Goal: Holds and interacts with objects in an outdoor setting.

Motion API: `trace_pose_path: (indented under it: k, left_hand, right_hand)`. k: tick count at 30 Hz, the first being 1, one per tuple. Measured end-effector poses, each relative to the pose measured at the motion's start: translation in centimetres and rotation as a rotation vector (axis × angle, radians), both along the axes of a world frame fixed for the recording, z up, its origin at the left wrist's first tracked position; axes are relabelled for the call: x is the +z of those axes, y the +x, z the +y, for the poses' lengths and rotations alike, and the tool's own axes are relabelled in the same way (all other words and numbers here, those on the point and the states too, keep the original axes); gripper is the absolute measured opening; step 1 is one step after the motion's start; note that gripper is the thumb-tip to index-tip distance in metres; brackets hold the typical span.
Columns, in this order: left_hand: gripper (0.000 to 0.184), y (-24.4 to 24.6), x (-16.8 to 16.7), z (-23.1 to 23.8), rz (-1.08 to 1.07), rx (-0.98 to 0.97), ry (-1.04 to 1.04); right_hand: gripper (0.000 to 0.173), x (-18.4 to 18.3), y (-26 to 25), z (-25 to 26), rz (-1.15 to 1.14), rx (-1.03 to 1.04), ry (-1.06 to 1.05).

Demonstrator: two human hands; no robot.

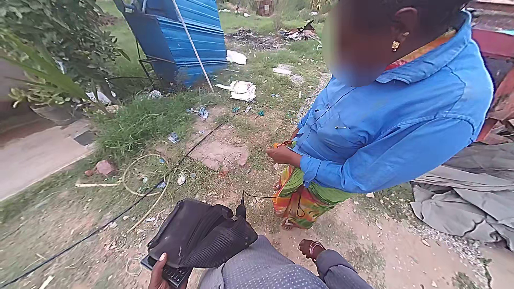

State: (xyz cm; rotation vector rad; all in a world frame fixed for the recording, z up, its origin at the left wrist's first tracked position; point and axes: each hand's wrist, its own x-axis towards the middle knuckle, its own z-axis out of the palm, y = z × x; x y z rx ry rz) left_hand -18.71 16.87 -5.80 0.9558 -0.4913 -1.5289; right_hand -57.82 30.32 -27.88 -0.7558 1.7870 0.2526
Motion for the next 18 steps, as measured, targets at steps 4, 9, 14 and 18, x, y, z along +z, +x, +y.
trace_pose_path:
  k: [4, 9, 14, 18]
  left_hand:
    - [0.031, 0.0, -0.4, 0.0, 0.011, 0.024, 0.018]
    - [0.028, -0.2, -0.8, -0.4, -0.006, 0.034, 0.036]
    - [0.027, -0.6, -0.7, -0.6, 0.003, 0.024, 0.046]
    - [0.025, -0.8, -0.9, -0.8, 0.008, 0.032, 0.062]
  right_hand:
    - [0.044, -0.3, -1.0, 0.8, 0.026, -0.066, 0.003]
    - [0.044, -0.6, -1.4, 1.0, 0.024, -0.129, 0.004]
    - [0.043, -0.7, -1.1, 0.4, 0.005, -0.101, -0.006]
    - [0.042, -0.2, -1.0, 0.2, 0.005, -0.11, -0.026]
